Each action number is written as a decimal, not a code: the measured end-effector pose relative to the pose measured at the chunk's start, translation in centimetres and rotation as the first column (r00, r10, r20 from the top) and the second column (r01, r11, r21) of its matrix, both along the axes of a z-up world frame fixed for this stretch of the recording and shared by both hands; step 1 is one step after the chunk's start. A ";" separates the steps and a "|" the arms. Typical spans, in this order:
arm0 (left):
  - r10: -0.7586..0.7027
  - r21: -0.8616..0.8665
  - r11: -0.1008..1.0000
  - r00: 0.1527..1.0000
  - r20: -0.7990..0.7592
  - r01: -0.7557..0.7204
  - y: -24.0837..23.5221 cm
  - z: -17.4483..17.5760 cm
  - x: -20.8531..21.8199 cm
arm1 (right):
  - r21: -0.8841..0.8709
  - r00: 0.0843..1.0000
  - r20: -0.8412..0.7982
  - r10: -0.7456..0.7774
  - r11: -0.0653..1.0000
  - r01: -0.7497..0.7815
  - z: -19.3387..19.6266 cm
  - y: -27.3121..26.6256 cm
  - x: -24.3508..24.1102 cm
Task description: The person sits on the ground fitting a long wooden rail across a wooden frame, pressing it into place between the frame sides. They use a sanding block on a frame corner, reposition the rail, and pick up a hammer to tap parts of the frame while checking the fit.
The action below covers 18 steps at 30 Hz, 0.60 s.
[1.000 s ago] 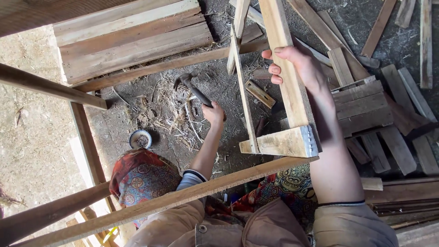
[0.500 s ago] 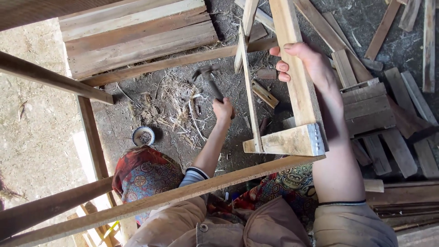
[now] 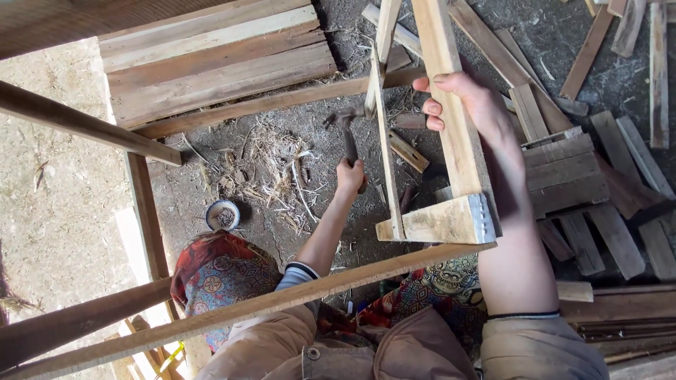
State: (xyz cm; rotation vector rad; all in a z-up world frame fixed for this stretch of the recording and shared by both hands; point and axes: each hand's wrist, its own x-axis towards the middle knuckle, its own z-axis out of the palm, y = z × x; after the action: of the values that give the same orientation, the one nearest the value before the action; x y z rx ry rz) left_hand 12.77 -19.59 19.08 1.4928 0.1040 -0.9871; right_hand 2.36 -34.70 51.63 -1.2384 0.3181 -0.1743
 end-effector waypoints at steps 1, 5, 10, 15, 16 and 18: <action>0.061 -0.005 0.998 0.998 -0.009 -0.061 0.2 0.1 0.0 | -0.006 1.000 0.001 -0.004 1.000 0.004 -0.2 -0.1 0.0; 0.276 0.031 0.960 0.960 0.040 -0.277 1.4 -0.3 1.0 | -0.039 0.997 0.031 0.072 0.997 -0.071 -1.7 -1.5 0.1; 0.406 0.093 0.906 0.910 0.083 -0.413 1.8 -1.3 2.1 | -0.043 1.000 0.003 -0.001 0.999 0.002 -1.7 -1.3 -0.2; 0.362 0.028 0.931 0.930 0.066 -0.364 0.8 -0.5 0.5 | -0.048 1.000 -0.004 -0.002 0.999 0.002 -1.5 -1.0 -0.3; 0.169 0.026 0.985 0.986 0.004 -0.170 0.9 0.2 0.3 | -0.058 1.000 0.001 0.002 0.998 -0.002 -1.2 -0.7 -0.3; -0.025 0.005 1.000 0.998 -0.052 0.025 0.3 0.3 0.5 | -0.072 1.000 0.011 0.013 0.997 -0.013 -1.0 -1.0 -0.2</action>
State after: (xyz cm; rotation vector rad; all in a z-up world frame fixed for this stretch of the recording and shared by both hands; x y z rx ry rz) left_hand 13.30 -19.24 19.43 1.4768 0.1258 -1.0466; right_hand 2.19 -35.70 50.63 -1.3103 0.2960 -0.1829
